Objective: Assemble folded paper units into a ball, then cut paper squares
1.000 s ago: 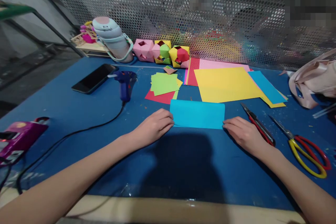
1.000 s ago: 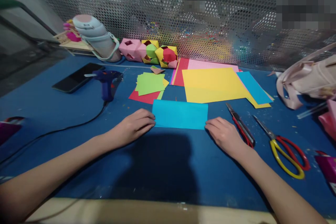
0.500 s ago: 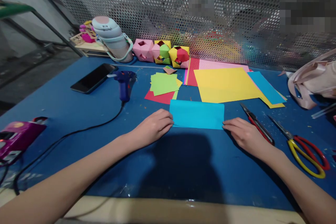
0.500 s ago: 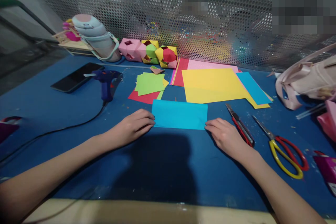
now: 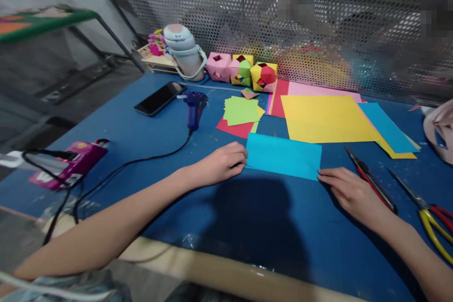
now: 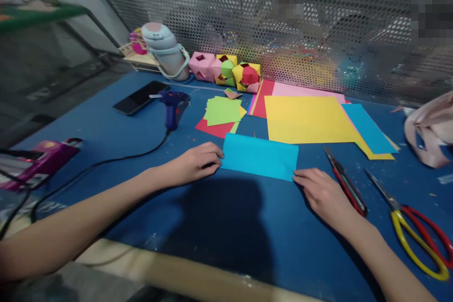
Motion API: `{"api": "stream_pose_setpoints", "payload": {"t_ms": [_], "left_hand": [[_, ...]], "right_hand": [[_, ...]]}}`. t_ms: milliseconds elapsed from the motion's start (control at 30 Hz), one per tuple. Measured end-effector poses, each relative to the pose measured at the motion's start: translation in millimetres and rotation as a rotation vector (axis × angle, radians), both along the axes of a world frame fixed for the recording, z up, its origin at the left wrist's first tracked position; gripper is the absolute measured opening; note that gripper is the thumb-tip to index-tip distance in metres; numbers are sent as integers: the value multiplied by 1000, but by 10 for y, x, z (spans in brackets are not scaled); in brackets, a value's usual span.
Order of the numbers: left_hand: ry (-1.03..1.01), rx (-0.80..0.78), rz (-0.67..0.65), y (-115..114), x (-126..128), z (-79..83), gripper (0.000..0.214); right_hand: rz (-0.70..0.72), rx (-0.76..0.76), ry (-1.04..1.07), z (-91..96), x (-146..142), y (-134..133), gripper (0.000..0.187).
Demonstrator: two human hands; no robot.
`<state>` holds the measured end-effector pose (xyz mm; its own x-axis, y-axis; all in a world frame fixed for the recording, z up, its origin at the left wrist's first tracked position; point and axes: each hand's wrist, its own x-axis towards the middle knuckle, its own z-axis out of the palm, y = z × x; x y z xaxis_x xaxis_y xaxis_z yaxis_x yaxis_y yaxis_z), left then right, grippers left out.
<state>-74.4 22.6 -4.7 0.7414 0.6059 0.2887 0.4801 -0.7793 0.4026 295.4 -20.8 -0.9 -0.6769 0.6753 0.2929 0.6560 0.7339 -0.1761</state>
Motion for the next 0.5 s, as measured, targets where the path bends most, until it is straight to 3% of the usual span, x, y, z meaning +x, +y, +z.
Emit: {"api": "stream_pose_setpoints", "payload": {"t_ms": [500], "left_hand": [[134,45,-57,-8,-1,71,28]], "right_hand": [[-25,-21,21,-21,10,2,29]]}}
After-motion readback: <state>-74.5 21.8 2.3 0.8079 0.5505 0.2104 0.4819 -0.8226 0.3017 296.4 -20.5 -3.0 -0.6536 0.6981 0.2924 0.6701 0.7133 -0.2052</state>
